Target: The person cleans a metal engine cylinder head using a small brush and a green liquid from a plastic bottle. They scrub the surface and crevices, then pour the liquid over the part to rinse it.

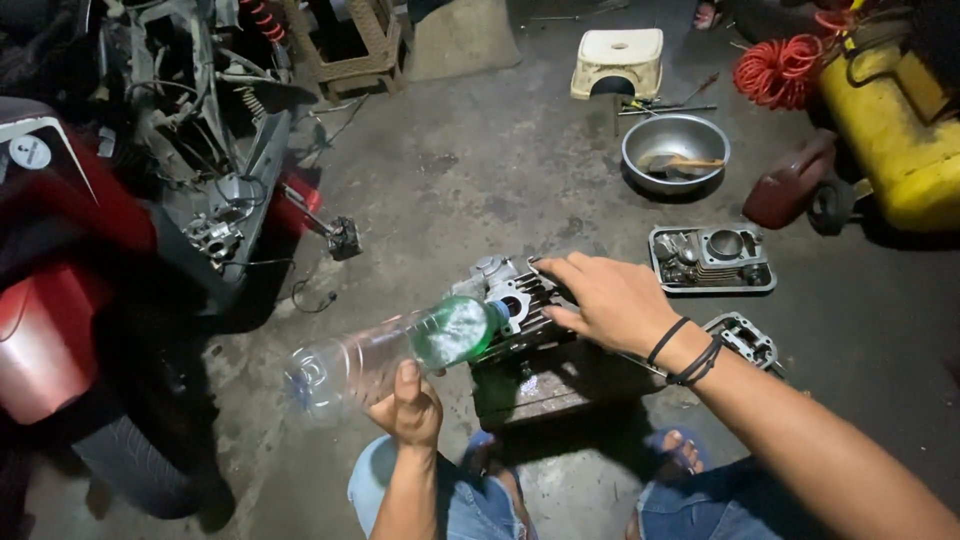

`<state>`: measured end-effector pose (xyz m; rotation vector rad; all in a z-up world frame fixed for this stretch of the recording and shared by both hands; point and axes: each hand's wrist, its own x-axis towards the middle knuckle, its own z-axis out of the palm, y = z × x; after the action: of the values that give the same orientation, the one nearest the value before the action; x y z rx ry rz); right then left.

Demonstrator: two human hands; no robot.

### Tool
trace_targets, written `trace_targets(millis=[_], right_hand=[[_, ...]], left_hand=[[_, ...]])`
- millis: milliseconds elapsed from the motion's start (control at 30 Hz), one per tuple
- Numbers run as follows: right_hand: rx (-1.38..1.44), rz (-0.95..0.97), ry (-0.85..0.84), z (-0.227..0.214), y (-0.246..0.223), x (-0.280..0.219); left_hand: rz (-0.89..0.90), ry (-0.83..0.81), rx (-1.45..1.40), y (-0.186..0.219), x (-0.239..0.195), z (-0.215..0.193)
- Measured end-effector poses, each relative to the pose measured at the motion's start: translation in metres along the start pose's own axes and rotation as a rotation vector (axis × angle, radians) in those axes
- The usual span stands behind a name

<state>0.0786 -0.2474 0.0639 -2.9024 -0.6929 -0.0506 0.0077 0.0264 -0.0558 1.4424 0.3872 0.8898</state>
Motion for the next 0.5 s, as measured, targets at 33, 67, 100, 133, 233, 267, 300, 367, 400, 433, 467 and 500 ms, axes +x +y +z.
trace_targets(millis=[33,67,100,133,233,267,300,367,400,433,467,500], right_hand=[[0.001,0.000,-0.002,-0.003,-0.001,0.000],[-0.001,-0.001,0.009,-0.005,-0.003,0.000],[-0.003,-0.002,0.021,-0.008,-0.005,-0.001],[-0.003,-0.005,0.019,-0.007,-0.005,-0.001],[-0.009,-0.009,0.045,-0.009,-0.004,0.000],[-0.011,0.010,0.026,-0.010,-0.004,-0.001],[-0.014,0.029,0.007,-0.010,-0.004,-0.001],[-0.004,0.010,-0.012,-0.010,-0.005,-0.001],[0.006,-0.010,-0.031,-0.010,-0.006,-0.001],[0.004,-0.012,-0.032,-0.010,-0.009,0.000],[-0.007,-0.040,-0.107,-0.010,-0.012,0.002],[-0.018,-0.068,-0.182,-0.010,-0.014,0.003]], left_hand=[[-0.002,0.000,0.002,-0.006,0.002,-0.002],[0.009,-0.011,0.058,-0.011,0.003,-0.005],[0.019,-0.022,0.114,-0.017,0.004,-0.009],[0.017,-0.019,0.114,-0.019,0.001,-0.009],[0.105,-0.020,0.065,-0.026,-0.001,-0.010],[0.007,-0.013,0.138,-0.032,-0.002,-0.013],[-0.090,-0.006,0.211,-0.039,-0.002,-0.016],[-0.009,-0.035,0.207,-0.040,0.000,-0.018],[0.074,-0.064,0.203,-0.041,0.001,-0.020],[0.072,-0.061,0.203,-0.016,0.005,-0.007],[0.236,-0.200,-0.255,0.010,0.008,0.005],[0.395,-0.334,-0.715,0.035,0.012,0.017]])
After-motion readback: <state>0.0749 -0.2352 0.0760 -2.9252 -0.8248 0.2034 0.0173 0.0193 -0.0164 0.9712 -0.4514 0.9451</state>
